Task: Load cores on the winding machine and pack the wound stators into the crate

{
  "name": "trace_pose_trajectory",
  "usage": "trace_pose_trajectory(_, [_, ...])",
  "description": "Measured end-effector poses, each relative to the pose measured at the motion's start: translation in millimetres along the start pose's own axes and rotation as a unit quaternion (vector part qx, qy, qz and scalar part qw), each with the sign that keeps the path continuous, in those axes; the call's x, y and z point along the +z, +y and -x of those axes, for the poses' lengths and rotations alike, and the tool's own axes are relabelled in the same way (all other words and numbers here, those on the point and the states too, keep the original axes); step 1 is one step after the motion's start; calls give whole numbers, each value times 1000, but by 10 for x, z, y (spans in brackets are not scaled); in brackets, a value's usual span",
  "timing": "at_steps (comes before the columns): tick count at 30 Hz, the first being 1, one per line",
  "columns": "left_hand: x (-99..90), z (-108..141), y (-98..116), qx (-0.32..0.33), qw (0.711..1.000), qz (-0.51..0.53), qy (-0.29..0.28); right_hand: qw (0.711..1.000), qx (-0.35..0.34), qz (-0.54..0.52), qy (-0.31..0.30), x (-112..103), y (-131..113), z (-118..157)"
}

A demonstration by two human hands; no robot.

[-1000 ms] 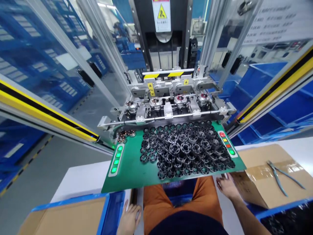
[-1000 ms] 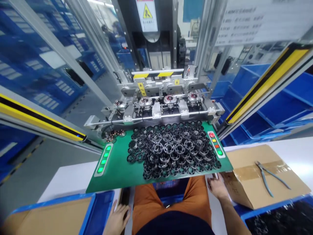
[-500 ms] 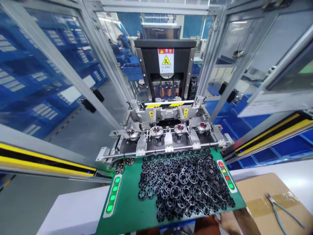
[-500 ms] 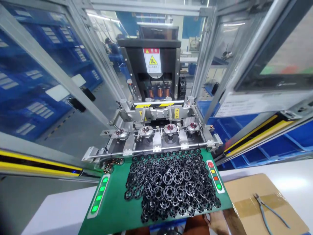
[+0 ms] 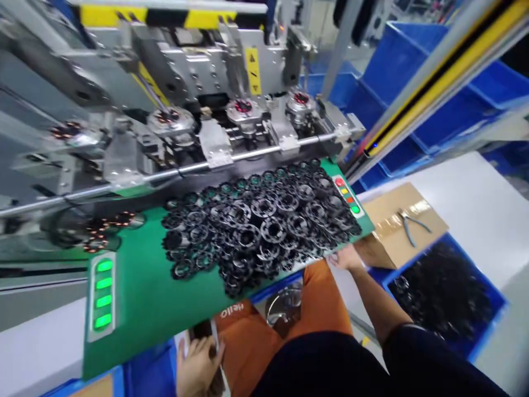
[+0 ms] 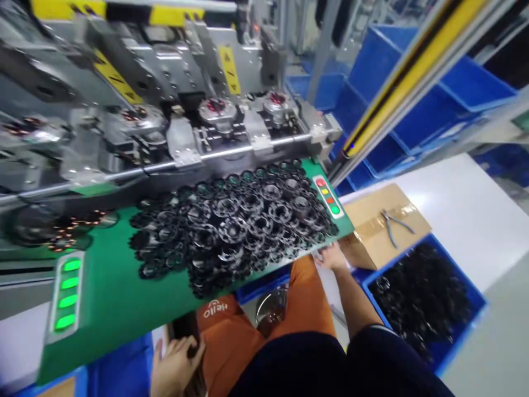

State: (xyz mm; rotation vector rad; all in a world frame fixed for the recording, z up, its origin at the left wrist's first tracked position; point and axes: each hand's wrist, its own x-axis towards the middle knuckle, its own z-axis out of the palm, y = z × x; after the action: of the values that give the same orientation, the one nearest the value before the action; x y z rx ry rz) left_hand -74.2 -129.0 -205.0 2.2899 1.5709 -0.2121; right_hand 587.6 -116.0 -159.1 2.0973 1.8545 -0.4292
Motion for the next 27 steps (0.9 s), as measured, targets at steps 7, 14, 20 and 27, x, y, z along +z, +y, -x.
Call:
trace_pose_trajectory(7, [-166,57,222,6,999,-52,10,997,-1,8,-77,-55,-38,137])
trace_pose_trajectory(14, [-323,42,395,15,998,-51,22,999,-25,3,-41,-188,-49,241])
trace_pose_trajectory(20, [-436,-242,288,22,999,-23,27,998,-52,4,18,-169,-47,309])
trace_pose_trajectory(27, [-269,-444,99,-9,999,9,51,998,-49,20,17,180,101,32])
